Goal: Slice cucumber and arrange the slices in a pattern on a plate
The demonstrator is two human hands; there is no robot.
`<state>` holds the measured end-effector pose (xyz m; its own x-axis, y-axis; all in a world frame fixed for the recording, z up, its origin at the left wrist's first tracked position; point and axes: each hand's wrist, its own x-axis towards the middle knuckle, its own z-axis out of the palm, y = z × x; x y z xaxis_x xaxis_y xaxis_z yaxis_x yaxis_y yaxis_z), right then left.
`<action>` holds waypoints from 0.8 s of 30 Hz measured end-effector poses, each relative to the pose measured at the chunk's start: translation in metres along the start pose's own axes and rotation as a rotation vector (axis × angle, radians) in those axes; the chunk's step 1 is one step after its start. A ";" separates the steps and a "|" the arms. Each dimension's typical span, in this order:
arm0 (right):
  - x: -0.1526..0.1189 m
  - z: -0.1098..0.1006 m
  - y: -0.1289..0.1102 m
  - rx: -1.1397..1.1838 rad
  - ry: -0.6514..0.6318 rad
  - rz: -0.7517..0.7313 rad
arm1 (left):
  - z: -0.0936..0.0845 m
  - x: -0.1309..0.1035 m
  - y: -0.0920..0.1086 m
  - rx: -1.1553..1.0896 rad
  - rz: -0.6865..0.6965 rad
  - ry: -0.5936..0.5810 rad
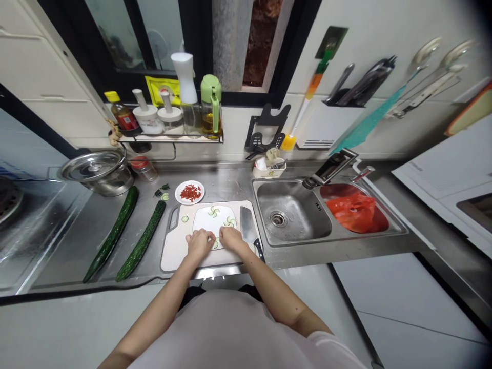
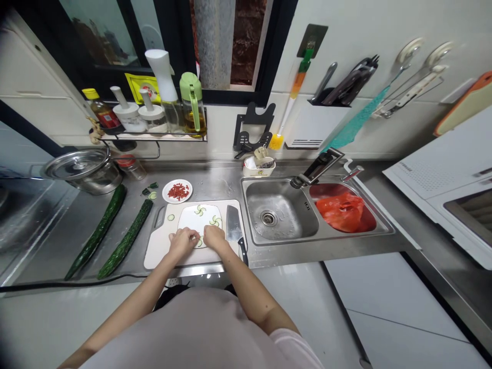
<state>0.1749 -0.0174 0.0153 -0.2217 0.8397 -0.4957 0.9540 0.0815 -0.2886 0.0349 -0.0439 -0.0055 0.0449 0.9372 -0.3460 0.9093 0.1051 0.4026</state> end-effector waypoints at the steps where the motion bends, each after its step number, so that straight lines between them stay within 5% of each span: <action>1: 0.000 -0.001 0.000 0.000 -0.002 0.000 | -0.001 0.000 0.001 0.004 -0.005 -0.007; 24: -0.006 -0.010 0.005 0.041 0.076 0.003 | -0.007 -0.003 0.002 0.038 0.073 -0.012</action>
<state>0.1828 -0.0163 0.0251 -0.2015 0.8785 -0.4333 0.9452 0.0584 -0.3211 0.0337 -0.0439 0.0018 0.1164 0.9377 -0.3275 0.9185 0.0238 0.3946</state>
